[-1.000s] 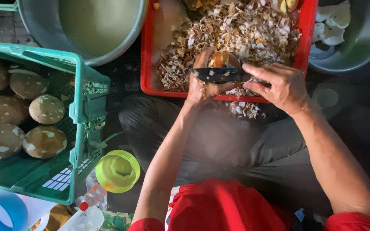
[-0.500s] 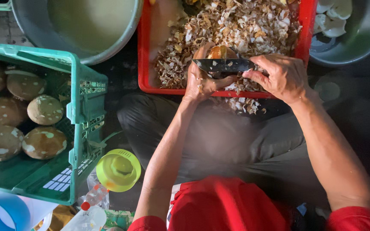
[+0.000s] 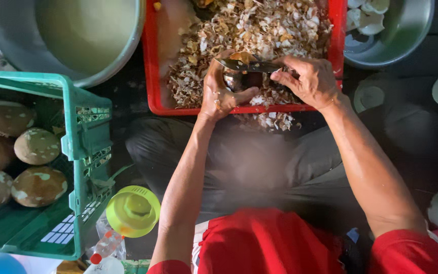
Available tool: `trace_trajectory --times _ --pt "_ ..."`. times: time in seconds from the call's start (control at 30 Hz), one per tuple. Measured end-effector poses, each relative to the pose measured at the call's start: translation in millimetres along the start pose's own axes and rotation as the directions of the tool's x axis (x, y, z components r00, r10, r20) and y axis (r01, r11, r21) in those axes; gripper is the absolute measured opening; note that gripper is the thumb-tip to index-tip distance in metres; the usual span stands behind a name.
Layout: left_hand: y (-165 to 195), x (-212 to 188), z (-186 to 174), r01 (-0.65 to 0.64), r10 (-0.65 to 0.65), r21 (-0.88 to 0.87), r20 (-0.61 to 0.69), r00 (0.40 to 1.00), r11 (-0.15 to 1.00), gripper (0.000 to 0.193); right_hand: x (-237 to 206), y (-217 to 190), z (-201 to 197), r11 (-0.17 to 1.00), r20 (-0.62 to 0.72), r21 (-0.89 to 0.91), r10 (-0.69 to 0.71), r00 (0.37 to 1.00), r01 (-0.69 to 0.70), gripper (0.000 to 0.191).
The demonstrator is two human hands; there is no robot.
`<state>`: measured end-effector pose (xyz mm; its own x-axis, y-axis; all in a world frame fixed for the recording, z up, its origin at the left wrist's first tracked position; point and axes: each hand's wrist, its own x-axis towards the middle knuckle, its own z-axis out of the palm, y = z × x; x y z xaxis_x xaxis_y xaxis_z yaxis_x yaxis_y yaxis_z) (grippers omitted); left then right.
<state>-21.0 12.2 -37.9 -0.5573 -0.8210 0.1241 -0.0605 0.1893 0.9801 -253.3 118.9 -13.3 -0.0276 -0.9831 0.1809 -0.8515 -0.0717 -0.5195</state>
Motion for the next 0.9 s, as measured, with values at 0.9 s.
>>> trace_trajectory --times 0.9 --pt "-23 -18 14 0.008 -0.031 -0.113 -0.198 0.98 0.994 0.101 3 -42 -21 0.976 -0.005 -0.1 -0.197 0.98 0.195 0.038"
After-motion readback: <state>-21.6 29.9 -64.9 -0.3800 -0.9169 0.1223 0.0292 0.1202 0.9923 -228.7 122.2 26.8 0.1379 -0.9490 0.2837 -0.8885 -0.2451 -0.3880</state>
